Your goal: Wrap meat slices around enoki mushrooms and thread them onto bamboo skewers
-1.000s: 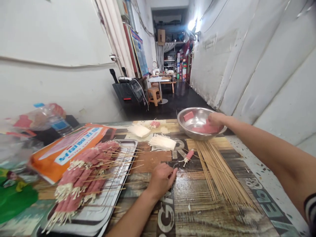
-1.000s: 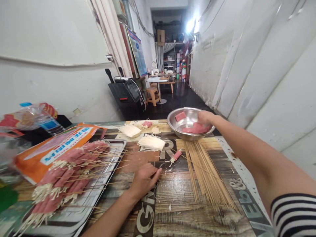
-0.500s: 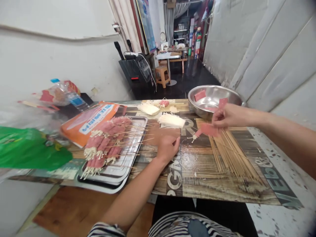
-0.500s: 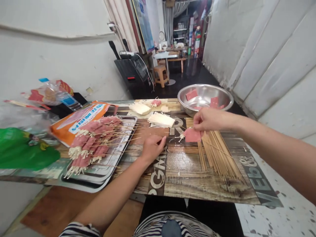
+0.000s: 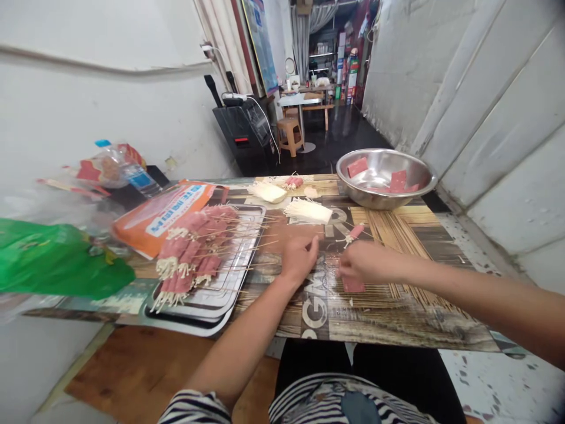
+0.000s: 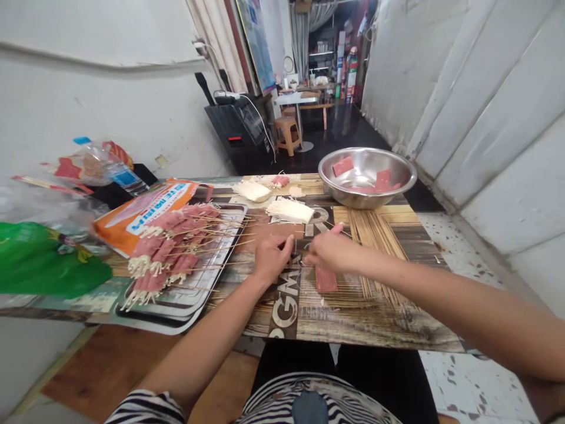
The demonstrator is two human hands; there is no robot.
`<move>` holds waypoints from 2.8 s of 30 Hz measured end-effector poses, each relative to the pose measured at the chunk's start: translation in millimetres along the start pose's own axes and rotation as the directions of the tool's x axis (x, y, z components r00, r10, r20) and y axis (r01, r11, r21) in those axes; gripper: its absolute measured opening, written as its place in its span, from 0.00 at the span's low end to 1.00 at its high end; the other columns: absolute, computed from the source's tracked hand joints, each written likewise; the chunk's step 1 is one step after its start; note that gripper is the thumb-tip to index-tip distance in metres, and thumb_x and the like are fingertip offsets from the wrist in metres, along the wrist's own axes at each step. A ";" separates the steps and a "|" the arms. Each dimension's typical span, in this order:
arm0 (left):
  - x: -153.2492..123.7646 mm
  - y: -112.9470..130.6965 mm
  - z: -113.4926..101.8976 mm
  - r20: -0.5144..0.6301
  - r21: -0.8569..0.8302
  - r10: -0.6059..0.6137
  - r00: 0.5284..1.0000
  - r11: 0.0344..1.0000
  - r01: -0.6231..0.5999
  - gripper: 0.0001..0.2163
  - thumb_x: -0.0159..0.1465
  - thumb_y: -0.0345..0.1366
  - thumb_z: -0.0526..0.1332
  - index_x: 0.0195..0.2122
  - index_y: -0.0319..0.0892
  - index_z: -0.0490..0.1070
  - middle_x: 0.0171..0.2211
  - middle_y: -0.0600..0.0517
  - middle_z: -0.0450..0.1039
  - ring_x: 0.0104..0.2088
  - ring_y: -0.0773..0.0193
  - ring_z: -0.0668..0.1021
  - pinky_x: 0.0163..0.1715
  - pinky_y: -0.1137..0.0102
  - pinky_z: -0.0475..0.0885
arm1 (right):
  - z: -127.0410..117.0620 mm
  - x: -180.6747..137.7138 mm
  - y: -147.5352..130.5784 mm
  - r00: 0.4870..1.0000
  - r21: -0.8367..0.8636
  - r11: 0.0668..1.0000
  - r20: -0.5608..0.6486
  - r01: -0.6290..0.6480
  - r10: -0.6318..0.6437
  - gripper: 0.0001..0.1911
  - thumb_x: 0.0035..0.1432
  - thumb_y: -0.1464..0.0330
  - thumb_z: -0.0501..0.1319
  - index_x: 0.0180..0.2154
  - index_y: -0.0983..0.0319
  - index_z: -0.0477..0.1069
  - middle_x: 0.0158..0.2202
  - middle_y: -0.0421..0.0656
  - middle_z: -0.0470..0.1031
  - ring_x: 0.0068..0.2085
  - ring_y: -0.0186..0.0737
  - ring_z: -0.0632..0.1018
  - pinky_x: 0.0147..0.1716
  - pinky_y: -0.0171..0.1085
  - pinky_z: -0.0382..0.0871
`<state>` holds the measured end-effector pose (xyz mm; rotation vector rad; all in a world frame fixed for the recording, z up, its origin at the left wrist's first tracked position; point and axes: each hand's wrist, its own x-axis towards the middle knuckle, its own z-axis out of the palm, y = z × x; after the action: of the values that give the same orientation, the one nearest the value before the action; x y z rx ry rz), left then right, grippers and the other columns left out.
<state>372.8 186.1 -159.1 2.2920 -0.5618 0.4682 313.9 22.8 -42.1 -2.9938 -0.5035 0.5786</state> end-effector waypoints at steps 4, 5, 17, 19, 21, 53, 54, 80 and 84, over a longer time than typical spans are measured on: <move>-1.4 -1.1 3.4 -0.004 0.001 -0.031 1.000 1.000 0.031 0.20 0.65 0.39 0.56 0.16 0.40 0.67 0.16 0.54 0.66 0.20 0.69 0.66 0.24 0.71 0.54 | 8.5 44.2 35.5 0.964 -0.073 0.995 -0.262 -0.061 0.040 0.12 0.61 0.67 0.56 0.36 0.63 0.78 0.37 0.47 0.78 0.39 0.42 0.76 0.37 0.36 0.63; -1.8 -1.4 4.8 -0.001 -0.007 -0.035 0.999 0.999 0.035 0.20 0.65 0.38 0.56 0.16 0.40 0.67 0.16 0.54 0.66 0.20 0.69 0.66 0.24 0.71 0.54 | 9.7 55.0 43.8 0.955 -0.095 0.993 -0.293 -0.067 0.037 0.12 0.61 0.68 0.56 0.38 0.63 0.78 0.39 0.47 0.78 0.41 0.42 0.76 0.38 0.36 0.64; -2.1 4.6 12.5 -0.013 -0.035 0.001 1.000 0.999 -0.002 0.20 0.66 0.37 0.54 0.15 0.40 0.64 0.17 0.54 0.65 0.20 0.69 0.65 0.25 0.71 0.54 | 33.2 123.3 49.5 0.932 -0.308 0.945 -0.362 -0.106 -0.013 0.14 0.59 0.74 0.54 0.38 0.74 0.76 0.39 0.58 0.76 0.42 0.48 0.75 0.38 0.38 0.65; -2.7 6.9 12.0 -0.006 -0.033 0.010 1.000 0.999 -0.011 0.20 0.66 0.37 0.54 0.16 0.40 0.65 0.17 0.53 0.65 0.20 0.69 0.65 0.25 0.71 0.54 | 34.9 126.3 48.7 0.939 -0.318 0.943 -0.342 -0.100 -0.016 0.14 0.57 0.75 0.53 0.37 0.74 0.76 0.38 0.59 0.76 0.41 0.49 0.76 0.37 0.38 0.66; -3.1 9.2 11.5 -0.006 -0.028 0.020 1.000 0.999 -0.020 0.20 0.66 0.36 0.55 0.16 0.40 0.65 0.17 0.53 0.66 0.21 0.69 0.65 0.25 0.70 0.54 | 35.7 127.2 47.5 0.944 -0.322 0.941 -0.330 -0.104 -0.009 0.13 0.56 0.76 0.54 0.37 0.74 0.76 0.37 0.59 0.76 0.41 0.49 0.76 0.37 0.38 0.66; 3.3 14.1 8.0 -0.043 0.043 0.052 0.998 0.998 -0.050 0.15 0.68 0.37 0.53 0.29 0.39 0.76 0.27 0.47 0.76 0.30 0.62 0.74 0.34 0.68 0.65 | -35.0 116.9 71.7 0.941 -0.224 0.975 -0.332 -0.012 -0.064 0.14 0.60 0.71 0.54 0.36 0.65 0.79 0.37 0.49 0.80 0.39 0.41 0.77 0.37 0.34 0.63; 4.0 14.4 5.1 -0.085 0.047 0.075 0.994 0.996 -0.071 0.14 0.68 0.37 0.53 0.34 0.39 0.77 0.31 0.46 0.77 0.34 0.61 0.75 0.37 0.67 0.66 | -40.5 112.7 68.5 0.942 -0.253 0.967 -0.327 -0.006 -0.079 0.14 0.61 0.71 0.54 0.35 0.66 0.79 0.37 0.50 0.80 0.39 0.42 0.77 0.37 0.34 0.63; 55.7 66.7 -28.2 0.569 -0.343 0.231 0.789 0.939 -0.027 0.13 0.67 0.34 0.49 0.31 0.39 0.71 0.21 0.57 0.63 0.22 0.70 0.65 0.23 0.77 0.62 | -37.4 -19.2 47.3 0.914 -0.313 0.948 -0.366 0.054 -0.173 0.11 0.56 0.66 0.64 0.39 0.64 0.78 0.39 0.51 0.77 0.42 0.46 0.74 0.38 0.37 0.63; 58.5 72.5 -27.8 0.565 -0.308 0.240 0.789 0.949 -0.069 0.13 0.67 0.34 0.50 0.30 0.39 0.72 0.21 0.56 0.65 0.24 0.68 0.66 0.25 0.75 0.63 | -23.0 -7.9 32.5 0.910 -0.328 0.945 -0.387 0.016 -0.150 0.11 0.60 0.69 0.59 0.33 0.66 0.79 0.34 0.51 0.78 0.40 0.45 0.76 0.36 0.36 0.64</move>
<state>379.7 144.2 -71.6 2.1037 -1.0626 -0.2795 325.4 -10.2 -21.5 -3.2313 -0.7450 -0.1604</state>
